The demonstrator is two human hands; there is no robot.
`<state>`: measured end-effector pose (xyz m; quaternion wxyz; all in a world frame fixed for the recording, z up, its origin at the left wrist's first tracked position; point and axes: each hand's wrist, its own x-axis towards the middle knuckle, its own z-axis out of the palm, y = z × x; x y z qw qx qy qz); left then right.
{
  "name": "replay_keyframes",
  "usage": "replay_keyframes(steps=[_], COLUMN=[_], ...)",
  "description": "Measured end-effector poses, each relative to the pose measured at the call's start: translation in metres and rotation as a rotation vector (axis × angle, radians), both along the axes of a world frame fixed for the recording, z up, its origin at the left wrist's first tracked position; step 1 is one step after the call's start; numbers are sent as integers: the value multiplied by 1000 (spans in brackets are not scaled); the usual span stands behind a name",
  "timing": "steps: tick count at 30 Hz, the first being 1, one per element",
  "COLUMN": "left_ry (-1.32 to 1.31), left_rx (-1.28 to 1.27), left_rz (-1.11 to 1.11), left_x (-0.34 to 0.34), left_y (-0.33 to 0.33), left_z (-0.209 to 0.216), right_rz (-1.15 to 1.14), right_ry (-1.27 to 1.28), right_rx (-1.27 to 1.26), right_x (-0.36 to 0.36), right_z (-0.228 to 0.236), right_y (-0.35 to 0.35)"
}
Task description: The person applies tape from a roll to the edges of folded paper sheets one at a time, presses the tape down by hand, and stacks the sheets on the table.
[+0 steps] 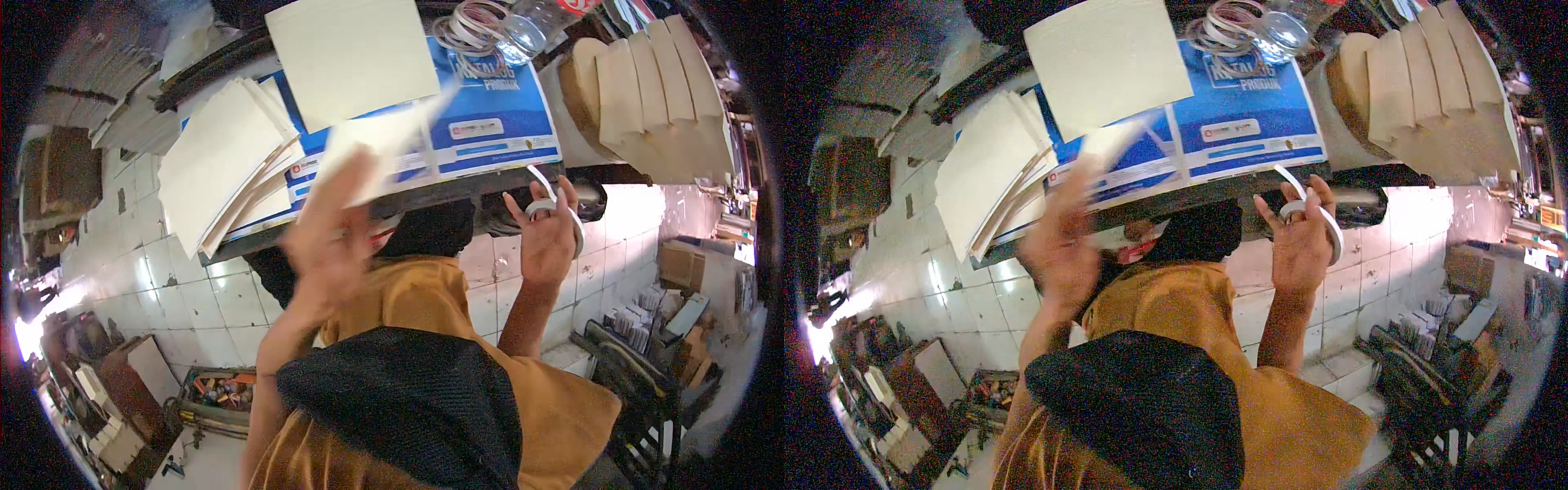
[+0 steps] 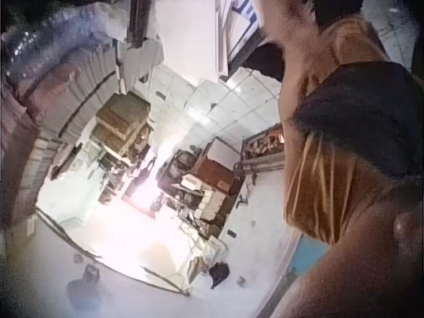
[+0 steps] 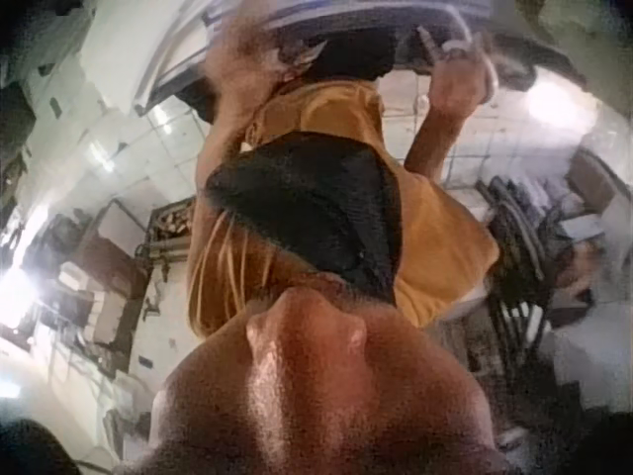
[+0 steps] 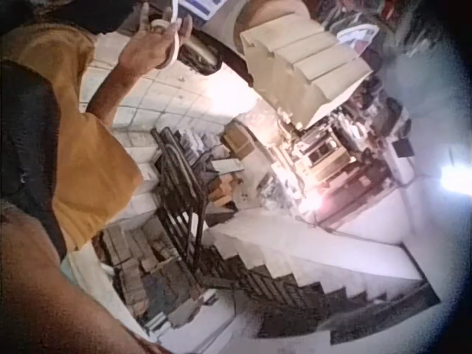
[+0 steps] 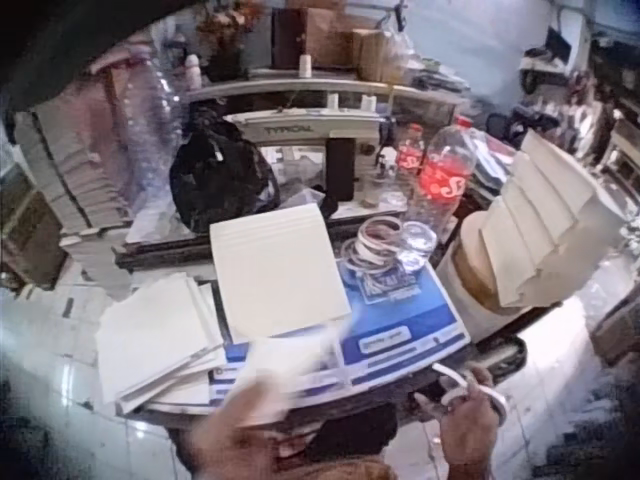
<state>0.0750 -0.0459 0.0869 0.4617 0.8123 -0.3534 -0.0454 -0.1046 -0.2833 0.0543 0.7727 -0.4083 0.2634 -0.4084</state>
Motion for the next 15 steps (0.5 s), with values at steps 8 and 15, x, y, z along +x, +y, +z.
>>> replay_keyframes(steps=[8, 15], left_ry=[-753, -420], left_rx=[-70, 199], left_rz=[679, 347], left_x=[66, 95], left_y=[110, 50], left_z=[23, -27], right_rz=[44, -21], right_ry=[-36, -92], right_rx=[341, 480], right_x=[25, 11], right_z=[-3, -5], right_y=[16, 12])
